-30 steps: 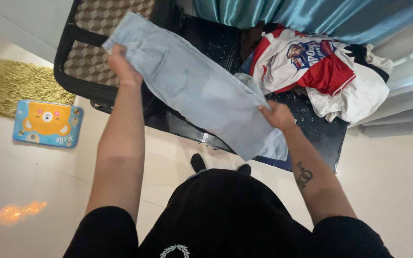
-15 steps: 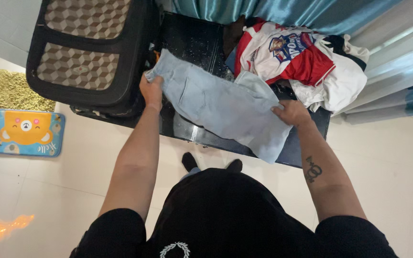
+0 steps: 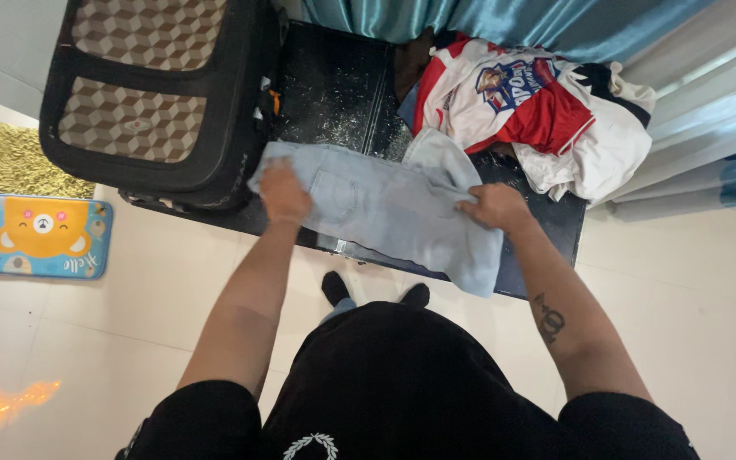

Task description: The person folds a pair of blue jeans and a red and white shirt by hand on a dark table next to a suitcase.

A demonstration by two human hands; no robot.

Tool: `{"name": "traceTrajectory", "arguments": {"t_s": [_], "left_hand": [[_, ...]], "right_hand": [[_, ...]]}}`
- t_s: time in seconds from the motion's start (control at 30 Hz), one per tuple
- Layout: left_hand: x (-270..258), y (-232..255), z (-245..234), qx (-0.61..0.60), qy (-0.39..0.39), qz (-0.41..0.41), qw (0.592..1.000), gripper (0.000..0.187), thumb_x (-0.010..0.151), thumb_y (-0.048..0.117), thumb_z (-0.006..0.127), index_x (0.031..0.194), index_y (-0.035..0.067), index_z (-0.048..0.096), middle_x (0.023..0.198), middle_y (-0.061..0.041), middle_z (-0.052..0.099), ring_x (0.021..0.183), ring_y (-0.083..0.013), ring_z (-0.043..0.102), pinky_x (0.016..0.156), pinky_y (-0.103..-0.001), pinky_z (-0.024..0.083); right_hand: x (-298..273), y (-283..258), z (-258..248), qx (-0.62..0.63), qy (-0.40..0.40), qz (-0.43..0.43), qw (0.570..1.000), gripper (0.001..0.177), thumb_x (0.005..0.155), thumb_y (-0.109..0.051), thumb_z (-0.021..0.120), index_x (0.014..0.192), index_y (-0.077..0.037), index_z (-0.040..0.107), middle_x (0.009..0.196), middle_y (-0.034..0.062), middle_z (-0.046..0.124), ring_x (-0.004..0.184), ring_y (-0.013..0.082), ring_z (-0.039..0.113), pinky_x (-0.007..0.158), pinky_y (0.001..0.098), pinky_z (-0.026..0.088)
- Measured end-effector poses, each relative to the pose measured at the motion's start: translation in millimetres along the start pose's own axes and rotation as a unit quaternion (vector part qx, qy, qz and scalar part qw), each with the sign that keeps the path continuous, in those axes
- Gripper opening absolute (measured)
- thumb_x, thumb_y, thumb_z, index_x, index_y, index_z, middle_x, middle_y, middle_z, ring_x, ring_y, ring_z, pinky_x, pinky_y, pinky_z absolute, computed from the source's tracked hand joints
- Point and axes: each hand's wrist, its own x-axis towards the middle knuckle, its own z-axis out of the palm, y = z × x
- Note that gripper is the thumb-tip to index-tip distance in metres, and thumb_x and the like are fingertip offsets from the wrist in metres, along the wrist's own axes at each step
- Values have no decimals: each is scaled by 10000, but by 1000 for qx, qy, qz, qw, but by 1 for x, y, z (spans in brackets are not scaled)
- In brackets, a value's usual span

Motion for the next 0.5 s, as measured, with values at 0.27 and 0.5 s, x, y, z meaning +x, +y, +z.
{"name": "traceTrajectory", "arguments": {"t_s": [0.27,0.5], "left_hand": [[-31,167,40,-249,-141,400,871,813,708,93,741,1464,134,446,1528,-255,480,1237,-409,576,964,-475,485],[-14,193,52,-224,-237,352,877,529,760,228,788,1241,78,628,1110,-208,717,1059,-419,672,909,-489,522]], "right_hand": [[11,-40,19,-11,10,-120,993,404,875,-512,673,1069,-173,775,1013,165,762,985,375,718,872,492,571],[7,-31,11,48,1,-133,990,481,844,-583,666,1060,-172,789,962,192,758,910,397,717,832,486,570]]}}
